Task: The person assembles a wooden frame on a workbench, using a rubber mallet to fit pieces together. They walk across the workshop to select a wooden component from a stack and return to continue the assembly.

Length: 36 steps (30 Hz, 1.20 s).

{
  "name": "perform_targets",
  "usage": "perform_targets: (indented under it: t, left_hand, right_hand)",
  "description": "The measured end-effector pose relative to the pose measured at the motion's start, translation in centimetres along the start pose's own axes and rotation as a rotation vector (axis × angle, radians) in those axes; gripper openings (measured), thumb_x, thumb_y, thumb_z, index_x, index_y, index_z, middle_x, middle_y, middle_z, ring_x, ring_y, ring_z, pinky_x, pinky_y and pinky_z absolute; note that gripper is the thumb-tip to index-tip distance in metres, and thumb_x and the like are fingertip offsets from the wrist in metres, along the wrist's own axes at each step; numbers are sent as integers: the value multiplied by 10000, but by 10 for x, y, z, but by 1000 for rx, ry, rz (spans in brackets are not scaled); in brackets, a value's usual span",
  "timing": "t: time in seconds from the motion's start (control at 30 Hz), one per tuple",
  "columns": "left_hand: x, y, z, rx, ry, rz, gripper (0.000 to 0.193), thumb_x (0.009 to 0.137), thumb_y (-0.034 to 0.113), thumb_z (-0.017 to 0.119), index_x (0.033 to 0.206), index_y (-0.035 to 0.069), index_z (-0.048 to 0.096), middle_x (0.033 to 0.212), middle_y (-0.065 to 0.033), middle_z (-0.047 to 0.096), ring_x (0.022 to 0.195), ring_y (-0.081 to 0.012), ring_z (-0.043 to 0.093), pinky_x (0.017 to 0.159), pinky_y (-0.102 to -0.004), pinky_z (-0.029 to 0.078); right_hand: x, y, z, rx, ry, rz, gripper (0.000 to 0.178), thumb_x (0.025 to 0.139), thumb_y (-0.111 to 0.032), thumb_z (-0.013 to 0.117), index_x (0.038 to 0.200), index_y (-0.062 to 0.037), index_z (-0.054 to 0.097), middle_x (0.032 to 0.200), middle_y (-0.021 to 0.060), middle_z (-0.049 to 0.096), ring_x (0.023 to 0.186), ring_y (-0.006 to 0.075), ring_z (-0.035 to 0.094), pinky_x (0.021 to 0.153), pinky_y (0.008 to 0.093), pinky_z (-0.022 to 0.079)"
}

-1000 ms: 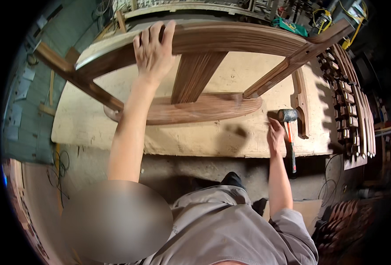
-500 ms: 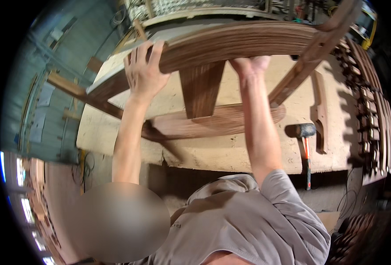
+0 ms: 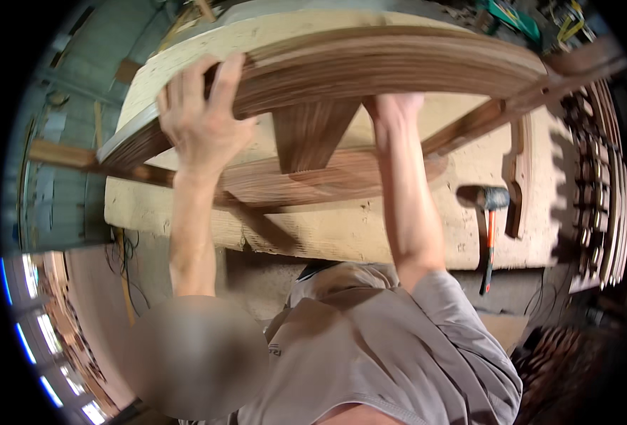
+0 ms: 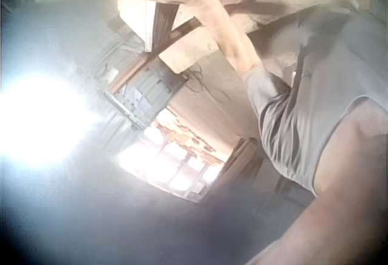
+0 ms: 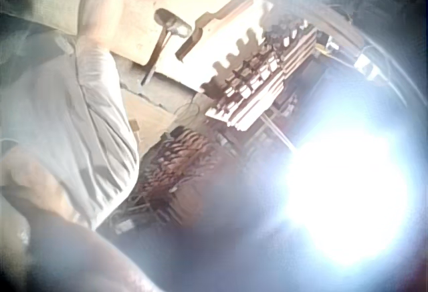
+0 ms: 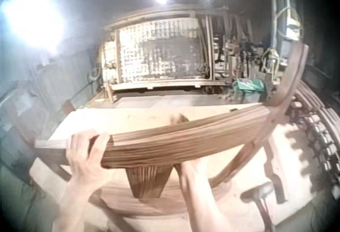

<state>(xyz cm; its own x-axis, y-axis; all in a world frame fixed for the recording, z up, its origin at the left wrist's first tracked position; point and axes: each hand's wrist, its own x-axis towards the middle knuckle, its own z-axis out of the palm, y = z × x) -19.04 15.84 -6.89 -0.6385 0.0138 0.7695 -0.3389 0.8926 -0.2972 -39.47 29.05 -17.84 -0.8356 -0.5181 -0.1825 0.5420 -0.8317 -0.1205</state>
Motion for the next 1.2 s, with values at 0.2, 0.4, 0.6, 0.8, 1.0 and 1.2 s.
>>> perform_targets:
  t: [0.2, 0.4, 0.6, 0.8, 1.0, 1.2]
  left_hand:
    - [13, -23, -10, -54, 105, -11, 678, 528, 241, 861, 1163, 233, 622, 1067, -20, 566, 989, -227, 564, 865, -393, 429]
    - [9, -26, -7, -43, 55, -31, 762, 475, 148, 838, 1196, 229, 608, 1091, -15, 566, 1024, -239, 560, 870, -393, 434]
    - [4, -22, 6, -12, 21, -8, 762, 478, 188, 843, 1198, 256, 602, 1086, -3, 552, 1029, -236, 546, 873, -404, 405]
    - [-4, -26, 12, -14, 61, -29, 757, 493, 191, 839, 1206, 272, 598, 1075, 3, 544, 1023, -229, 537, 879, -411, 395]
    - [10, -24, 6, -35, 82, 2, 776, 484, 185, 833, 1217, 291, 597, 1068, 7, 549, 1012, -226, 543, 855, -393, 413]
    - [56, -45, -37, 27, 163, 52, 795, 511, 190, 827, 1256, 300, 573, 1092, -9, 567, 1052, -246, 556, 868, -416, 428]
  right_hand:
    - [-95, -33, 17, -1147, 77, -293, 171, 903, -60, 546, 983, 17, 676, 976, 159, 692, 924, 205, 672, 668, 272, 573]
    - [-196, -244, -258, -2891, 1196, -192, 672, 769, -130, 623, 1382, -22, 369, 1306, 274, 486, 1235, 404, 457, 1020, 461, 406]
    - [-222, -283, -283, -2636, 899, -297, 186, 893, -200, 523, 917, -18, 551, 835, 226, 639, 751, 408, 601, 689, 490, 496]
    - [-236, -144, -229, -1317, 376, -240, 215, 996, -199, 497, 1111, -19, 522, 886, 109, 546, 793, 218, 542, 737, 317, 472]
    - [-179, -42, -174, -2527, -122, -81, 288, 947, -271, 530, 1005, 1, 458, 638, 261, 606, 609, 448, 615, 566, 538, 480]
    - [-187, -42, -149, -2310, 69, -52, 280, 939, -267, 548, 1075, -28, 494, 676, 264, 610, 664, 462, 610, 591, 542, 466]
